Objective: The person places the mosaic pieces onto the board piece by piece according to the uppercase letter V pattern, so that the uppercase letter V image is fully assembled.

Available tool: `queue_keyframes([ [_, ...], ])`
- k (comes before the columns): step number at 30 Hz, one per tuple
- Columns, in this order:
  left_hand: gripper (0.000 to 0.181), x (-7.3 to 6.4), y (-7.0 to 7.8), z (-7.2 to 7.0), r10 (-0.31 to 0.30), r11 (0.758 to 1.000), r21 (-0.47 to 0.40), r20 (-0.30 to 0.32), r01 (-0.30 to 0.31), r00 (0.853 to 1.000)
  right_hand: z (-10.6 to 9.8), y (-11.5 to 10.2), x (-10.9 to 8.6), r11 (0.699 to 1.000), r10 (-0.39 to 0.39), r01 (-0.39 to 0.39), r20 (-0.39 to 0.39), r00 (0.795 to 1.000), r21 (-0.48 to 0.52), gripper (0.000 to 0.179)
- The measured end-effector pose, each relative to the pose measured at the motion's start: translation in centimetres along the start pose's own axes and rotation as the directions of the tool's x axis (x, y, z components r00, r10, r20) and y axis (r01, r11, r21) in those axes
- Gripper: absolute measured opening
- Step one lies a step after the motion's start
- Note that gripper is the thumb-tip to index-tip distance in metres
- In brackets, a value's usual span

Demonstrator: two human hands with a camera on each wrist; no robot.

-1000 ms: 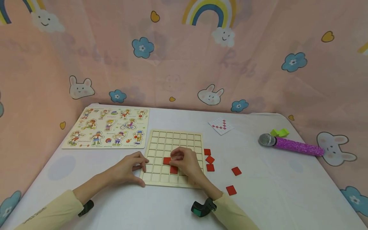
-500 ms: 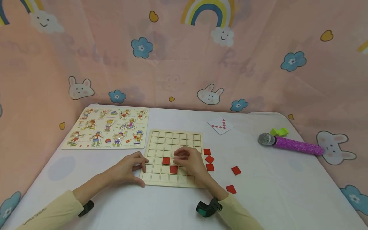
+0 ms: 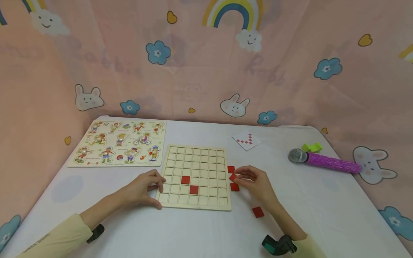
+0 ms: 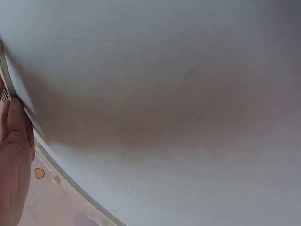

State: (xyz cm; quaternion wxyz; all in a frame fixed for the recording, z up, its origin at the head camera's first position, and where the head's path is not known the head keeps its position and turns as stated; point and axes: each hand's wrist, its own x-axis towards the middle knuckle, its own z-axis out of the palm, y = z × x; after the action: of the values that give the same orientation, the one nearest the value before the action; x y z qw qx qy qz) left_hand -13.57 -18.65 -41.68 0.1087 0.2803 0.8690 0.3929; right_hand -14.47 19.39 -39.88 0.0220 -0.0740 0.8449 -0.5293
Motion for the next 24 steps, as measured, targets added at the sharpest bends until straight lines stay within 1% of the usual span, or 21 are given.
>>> queue_keyframes([
  [3,0.038,-0.1,0.0,-0.1,0.001,1.0,0.014,-0.004,-0.001,1.0,-2.6,0.9,-0.7,0.998,-0.005,0.005,-0.015,1.0,-0.055,0.032],
  [6,0.038,-0.2,0.0,-0.2,-0.001,1.0,0.017,-0.007,0.001,1.0,-5.2,2.1,-1.2,0.997,-0.043,0.043,0.003,0.999,-0.068,0.035],
  [9,0.038,-0.2,0.1,-0.2,-0.005,1.0,-0.001,-0.007,0.004,1.0,-7.5,3.7,-1.5,0.995,-0.059,0.063,0.055,0.997,-0.071,0.039],
  [12,0.039,-0.2,0.2,-0.3,-0.009,1.0,-0.009,-0.009,0.009,1.0,-9.1,5.2,-1.8,0.996,-0.025,0.037,0.136,0.99,-0.086,0.044],
  [14,0.039,-0.1,0.1,-0.3,-0.014,1.0,0.002,-0.007,0.014,1.0,-9.7,6.1,-1.9,0.996,0.009,0.008,0.192,0.981,-0.086,0.046],
  [17,0.038,-0.1,0.0,-0.3,-0.013,1.0,0.018,-0.003,0.013,1.0,-10.1,7.2,-1.7,0.997,0.042,-0.022,0.25,0.967,-0.079,0.048],
  [19,0.038,0.0,-0.1,-0.2,-0.014,1.0,0.014,0.001,0.014,1.0,-10.2,7.6,-1.6,0.997,0.043,-0.023,0.265,0.963,-0.077,0.047],
  [24,0.038,0.0,-0.2,0.0,-0.01,1.0,0.016,0.002,0.01,1.0,-10.1,7.6,-1.4,0.991,0.034,0.003,0.273,0.961,-0.134,0.04],
])
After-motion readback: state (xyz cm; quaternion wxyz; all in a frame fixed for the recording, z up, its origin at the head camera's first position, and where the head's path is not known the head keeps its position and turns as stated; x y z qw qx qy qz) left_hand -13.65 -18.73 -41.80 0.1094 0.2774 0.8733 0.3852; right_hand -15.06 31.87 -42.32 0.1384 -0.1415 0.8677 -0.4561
